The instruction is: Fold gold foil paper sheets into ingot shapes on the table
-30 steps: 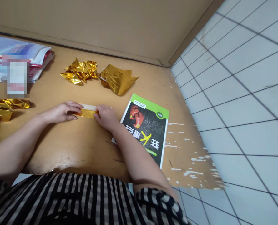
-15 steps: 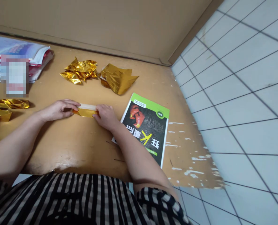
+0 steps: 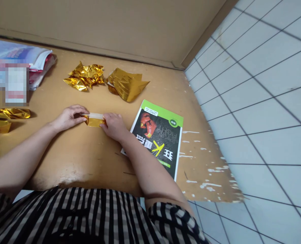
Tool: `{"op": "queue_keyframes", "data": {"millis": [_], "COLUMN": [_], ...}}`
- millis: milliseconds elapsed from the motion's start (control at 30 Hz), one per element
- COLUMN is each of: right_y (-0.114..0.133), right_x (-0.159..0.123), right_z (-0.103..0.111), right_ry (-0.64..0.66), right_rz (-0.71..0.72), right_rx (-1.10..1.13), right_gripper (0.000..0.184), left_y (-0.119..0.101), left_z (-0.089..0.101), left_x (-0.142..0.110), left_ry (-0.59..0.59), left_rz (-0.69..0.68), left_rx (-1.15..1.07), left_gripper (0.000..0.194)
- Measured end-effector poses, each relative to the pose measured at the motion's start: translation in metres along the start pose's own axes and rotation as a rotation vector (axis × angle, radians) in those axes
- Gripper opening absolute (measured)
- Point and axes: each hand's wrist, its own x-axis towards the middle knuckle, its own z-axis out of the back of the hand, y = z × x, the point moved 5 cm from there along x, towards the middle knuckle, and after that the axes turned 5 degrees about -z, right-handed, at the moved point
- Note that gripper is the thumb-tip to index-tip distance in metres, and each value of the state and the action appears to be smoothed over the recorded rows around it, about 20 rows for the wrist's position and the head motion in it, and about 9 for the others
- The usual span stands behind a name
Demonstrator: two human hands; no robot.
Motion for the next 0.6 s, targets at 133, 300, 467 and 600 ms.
{"op": "queue_keyframes", "data": {"millis": [133, 300, 467, 600], "right_y": [0.000, -0.001, -0.002, -0.002], "right_x": [0.000, 0.000, 0.001, 0.001], "right_z": [-0.001, 0.000, 0.000, 0.001], "right_ry": [0.008, 0.002, 0.022, 0.035], "right_rz": [-0.013, 0.008, 0.009, 0.000], "right_rx": [-0.003, 0.002, 0.010, 0.005], "right_gripper": [0.013, 0.011, 0.011, 0.011], "left_y": [-0.007, -0.014, -0.011, -0.009], "left_z": [-0.001, -0.003, -0.010, -0.010], "left_x": [0.000, -0.001, -0.004, -0.003], "left_ry": [-0.037, -0.052, 0.046, 0.087], "left_rz": [0.026, -0.052, -0.083, -0.052], "left_rx": [0.109, 0.236, 0.243, 0.235], "left_gripper": [0.020, 0.004, 0.006, 0.010]}}
